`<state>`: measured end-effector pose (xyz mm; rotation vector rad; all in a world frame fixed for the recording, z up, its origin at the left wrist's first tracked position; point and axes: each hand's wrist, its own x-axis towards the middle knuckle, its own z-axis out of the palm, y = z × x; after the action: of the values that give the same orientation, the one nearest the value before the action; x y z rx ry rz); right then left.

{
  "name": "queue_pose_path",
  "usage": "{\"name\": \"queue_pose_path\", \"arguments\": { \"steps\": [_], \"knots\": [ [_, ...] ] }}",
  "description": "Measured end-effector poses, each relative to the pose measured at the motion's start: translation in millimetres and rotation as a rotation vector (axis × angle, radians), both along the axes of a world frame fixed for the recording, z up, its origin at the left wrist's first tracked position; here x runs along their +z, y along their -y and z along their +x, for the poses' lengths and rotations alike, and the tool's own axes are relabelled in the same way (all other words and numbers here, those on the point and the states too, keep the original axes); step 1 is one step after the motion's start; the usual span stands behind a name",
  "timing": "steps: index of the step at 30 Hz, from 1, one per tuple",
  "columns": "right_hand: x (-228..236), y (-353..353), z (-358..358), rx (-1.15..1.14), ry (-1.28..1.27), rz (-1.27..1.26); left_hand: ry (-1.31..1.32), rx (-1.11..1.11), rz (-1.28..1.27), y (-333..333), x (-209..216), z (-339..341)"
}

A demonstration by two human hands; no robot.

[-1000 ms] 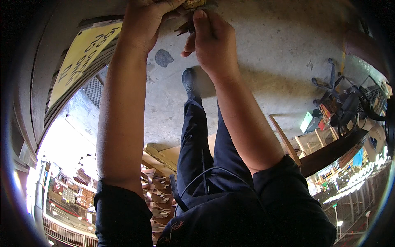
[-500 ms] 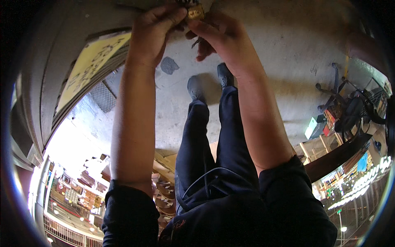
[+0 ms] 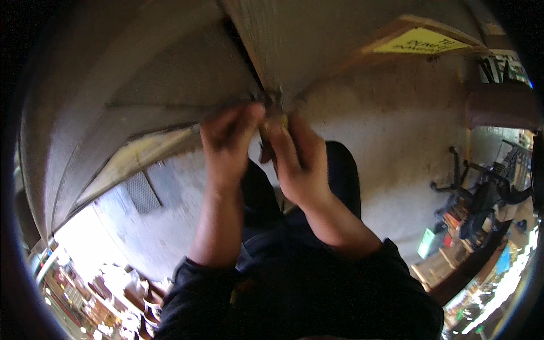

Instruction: The person unlocks a metal cabinet, opens it, and retrieves a cardboard box containing tools. They remove a hammer and a red-handled tool, then place the box back inside and lock the cabinet.

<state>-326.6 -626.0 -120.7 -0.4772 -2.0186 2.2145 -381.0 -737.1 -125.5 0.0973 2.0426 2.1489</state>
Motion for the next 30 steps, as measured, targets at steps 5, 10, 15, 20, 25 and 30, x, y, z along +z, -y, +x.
{"name": "queue_pose_path", "arguments": {
  "steps": [5, 10, 15, 20, 25, 30],
  "knots": [
    [-22, -2, 1, -0.009, -0.177, 0.065, -0.128, -0.067, 0.071, -5, -1, -6],
    [-24, -1, -4, -0.031, -0.289, 0.055, -0.135, -0.106, 0.097, -2, -2, -14],
    [-24, -34, -2, 0.259, -0.041, -0.326, 0.086, -0.152, 0.26, 8, 1, -14],
    [-41, -28, 9, 0.287, -0.031, -0.653, -0.019, -0.263, 0.016, 13, -5, -20],
    [-63, -21, 11, 0.262, -0.004, -0.858, -0.222, -0.35, -0.317, 11, -5, -18],
    [-86, -5, 9, 0.361, -0.115, -1.069, -0.223, -0.282, -0.248, 16, -7, -15]
  ]
}}
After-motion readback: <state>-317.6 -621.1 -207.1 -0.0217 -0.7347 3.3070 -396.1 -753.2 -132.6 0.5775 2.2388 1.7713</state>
